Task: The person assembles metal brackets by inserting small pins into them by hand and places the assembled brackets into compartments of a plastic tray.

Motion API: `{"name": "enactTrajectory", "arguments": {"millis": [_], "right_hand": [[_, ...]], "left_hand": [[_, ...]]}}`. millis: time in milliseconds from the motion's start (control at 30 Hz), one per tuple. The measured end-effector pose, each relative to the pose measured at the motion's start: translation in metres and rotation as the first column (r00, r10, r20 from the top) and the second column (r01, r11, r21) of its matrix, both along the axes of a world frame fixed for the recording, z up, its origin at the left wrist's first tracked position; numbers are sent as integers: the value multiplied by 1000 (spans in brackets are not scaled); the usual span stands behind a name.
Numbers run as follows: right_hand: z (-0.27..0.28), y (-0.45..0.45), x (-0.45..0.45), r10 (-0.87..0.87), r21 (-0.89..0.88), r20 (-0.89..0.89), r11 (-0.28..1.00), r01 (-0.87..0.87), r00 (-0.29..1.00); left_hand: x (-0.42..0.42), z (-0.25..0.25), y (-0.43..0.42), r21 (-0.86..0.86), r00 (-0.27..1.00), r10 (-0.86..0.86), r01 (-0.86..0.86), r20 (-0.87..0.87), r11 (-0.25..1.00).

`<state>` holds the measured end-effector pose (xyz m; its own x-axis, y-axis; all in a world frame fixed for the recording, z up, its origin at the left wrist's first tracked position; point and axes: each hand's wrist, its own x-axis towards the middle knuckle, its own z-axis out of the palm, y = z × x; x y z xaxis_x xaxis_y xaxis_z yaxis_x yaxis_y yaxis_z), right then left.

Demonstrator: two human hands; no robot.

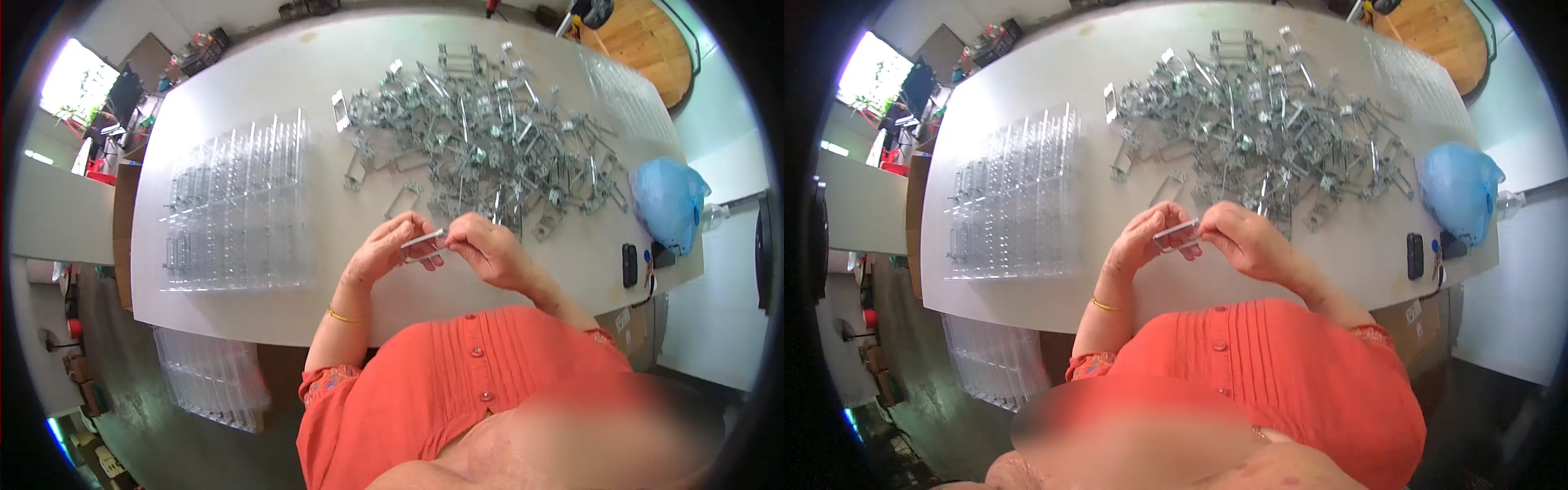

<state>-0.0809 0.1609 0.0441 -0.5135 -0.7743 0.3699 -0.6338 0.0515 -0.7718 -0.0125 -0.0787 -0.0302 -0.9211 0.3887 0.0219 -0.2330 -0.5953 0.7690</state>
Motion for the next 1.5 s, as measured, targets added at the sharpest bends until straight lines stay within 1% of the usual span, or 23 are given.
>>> {"name": "enactTrajectory", "arguments": {"millis": [33, 67, 100, 167, 267, 367, 400, 467, 500, 567, 700, 800, 867, 900, 1000, 1067, 1100, 1133, 1267, 1367, 1433, 1467, 1500], "right_hand": [[-2, 0, 0, 16, 1, 9, 1000, -16, 1000], [-6, 0, 1, -9, 20, 38, 1000, 8, 999], [-9, -2, 2, -44, -6, 10, 999, 44, 999], [-10, -6, 1, -113, -63, -57, 992, 109, 992], [-5, -7, 0, -261, -93, -76, 963, 253, 962], [-5, -3, 1, -353, 4, 140, 935, 356, 925], [-6, -4, 1, -359, 14, 159, 932, 362, 919], [-8, -7, 2, -374, 35, 195, 926, 375, 907], [-8, -8, 3, -375, 58, 236, 927, 372, 897], [-8, -11, 5, -375, 102, 316, 927, 362, 872], [-8, -15, 7, -375, 136, 316, 927, 349, 872], [-8, -15, 7, -377, 140, 308, 926, 351, 873], [-10, -14, 6, -378, 151, 293, 925, 348, 878], [-11, -14, 7, -385, 160, 322, 923, 351, 865], [-12, -15, 8, -385, 162, 390, 923, 349, 836], [-10, -16, 9, -359, 129, 416, 933, 336, 836], [-10, -16, 8, -336, 133, 486, 941, 312, 807], [-11, -15, 7, -313, 135, 554, 948, 287, 772], [-17, -13, 0, -235, 123, 765, 967, 222, 599], [-15, -13, -1, -232, 144, 787, 970, 195, 572], [-17, -13, -2, -249, 150, 712, 967, 204, 657], [-18, -13, -2, -255, 152, 670, 966, 207, 697], [-17, -13, -2, -298, 179, 552, 955, 238, 779]], "left_hand": [[1, 4, 2, 4, 999, -39, 39, 32, 999], [3, 11, 5, -9, 997, -22, 23, 74, 1000], [3, 12, 4, -36, 997, -35, 37, 67, 999], [2, 6, 3, -117, 998, 3, 5, 69, 993], [1, 9, 7, -78, 990, 110, -103, 89, 992], [-2, 6, 7, -57, 977, 192, -188, 92, 981], [-2, 7, 8, -57, 972, 215, -211, 91, 976], [-3, 6, 7, -28, 973, 209, -207, 100, 978], [-3, 6, 7, -13, 973, 205, -205, 105, 979], [-3, 6, 9, -46, 968, 228, -225, 107, 973], [-2, 13, 14, -140, 954, 286, -272, 87, 952], [-2, 11, 12, -217, 962, 271, -260, 20, 941], [-1, 15, 11, -255, 966, 257, -245, 14, 935], [-1, 16, 10, -273, 968, 250, -238, 11, 932], [-1, 7, 8, -316, 969, 236, -247, -71, 916], [0, 10, 17, -430, 948, 253, -314, -193, 847], [0, 12, 20, -479, 933, 253, -349, -254, 805], [0, 9, 21, -501, 945, 227, -318, -234, 805], [1, 12, 21, -563, 917, 235, -386, -323, 731], [1, 10, 22, -594, 901, 235, -420, -365, 686], [2, 18, 24, -636, 903, 232, -420, -360, 647], [2, 16, 25, -640, 896, 221, -431, -384, 636], [2, 13, 25, -644, 889, 209, -443, -408, 624]]}}
